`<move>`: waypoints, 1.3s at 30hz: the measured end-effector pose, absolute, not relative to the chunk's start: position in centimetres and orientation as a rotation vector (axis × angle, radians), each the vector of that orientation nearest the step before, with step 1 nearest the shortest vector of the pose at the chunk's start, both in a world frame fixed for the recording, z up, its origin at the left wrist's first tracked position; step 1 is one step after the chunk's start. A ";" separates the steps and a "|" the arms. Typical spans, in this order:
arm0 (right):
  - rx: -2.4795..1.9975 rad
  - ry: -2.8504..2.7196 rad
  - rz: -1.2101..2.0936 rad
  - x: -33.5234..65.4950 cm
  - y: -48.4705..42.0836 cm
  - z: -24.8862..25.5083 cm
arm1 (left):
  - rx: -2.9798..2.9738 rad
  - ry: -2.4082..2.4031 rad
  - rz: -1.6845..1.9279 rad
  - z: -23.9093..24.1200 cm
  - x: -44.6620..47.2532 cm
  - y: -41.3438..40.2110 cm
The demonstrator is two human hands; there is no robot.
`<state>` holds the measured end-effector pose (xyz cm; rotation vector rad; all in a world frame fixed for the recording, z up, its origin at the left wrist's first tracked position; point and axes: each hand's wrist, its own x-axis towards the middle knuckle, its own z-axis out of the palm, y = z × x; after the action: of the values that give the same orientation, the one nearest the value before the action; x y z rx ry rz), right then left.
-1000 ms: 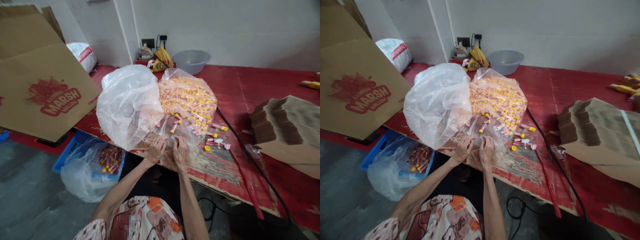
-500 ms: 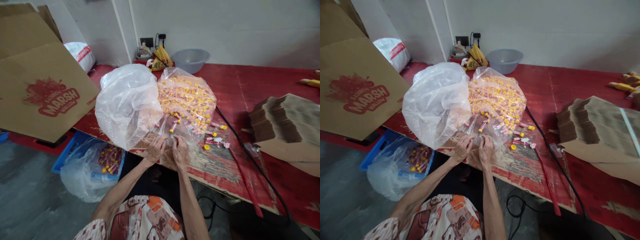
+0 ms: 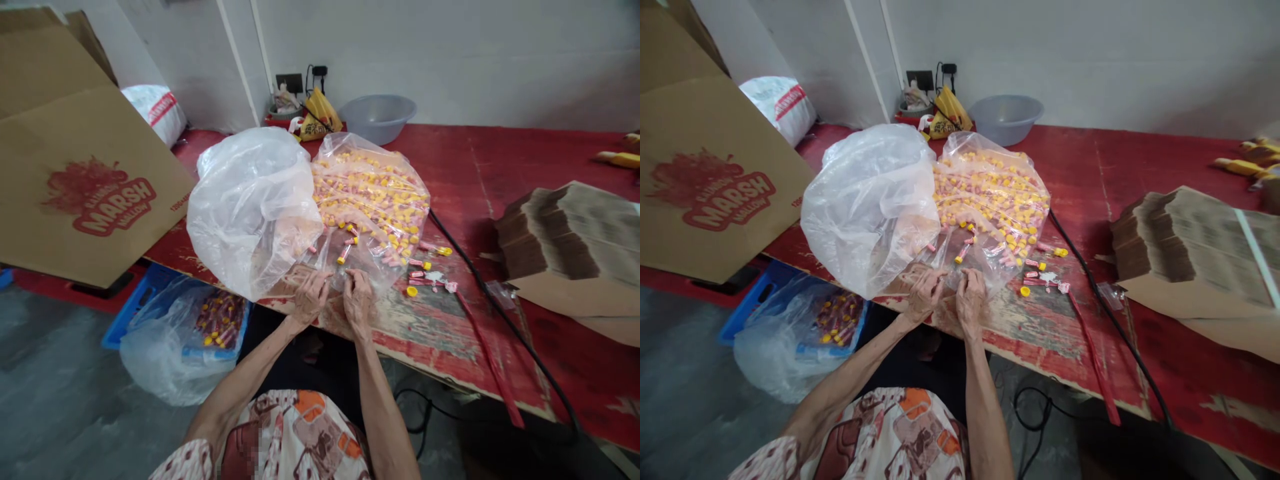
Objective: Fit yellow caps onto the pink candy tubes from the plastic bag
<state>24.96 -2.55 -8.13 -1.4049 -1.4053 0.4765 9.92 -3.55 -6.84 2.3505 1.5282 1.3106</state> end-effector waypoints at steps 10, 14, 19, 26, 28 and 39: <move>-1.407 -1.403 0.443 24.8 -2.5 -8.4 | 2.339 1.533 1.317 -7.1 9.9 -3.5; -1.393 -1.409 0.457 24.9 -2.5 -8.3 | 2.309 1.544 1.276 -7.2 9.9 -3.5; -1.404 -1.403 0.454 24.9 -2.5 -8.2 | 2.307 1.532 1.274 -7.1 9.8 -3.5; -1.401 -1.410 0.469 24.9 -2.5 -8.3 | 2.340 1.548 1.286 -6.8 9.8 -3.6; -1.402 -1.408 0.467 24.9 -2.5 -8.3 | 2.333 1.542 1.271 -6.8 9.8 -3.6; -1.408 -1.420 0.465 24.9 -2.6 -8.3 | 2.327 1.551 1.289 -6.7 9.8 -3.7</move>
<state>24.86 -2.55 -8.30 -1.4075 -1.4196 0.4654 9.81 -3.66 -6.75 2.3270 1.5512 1.2890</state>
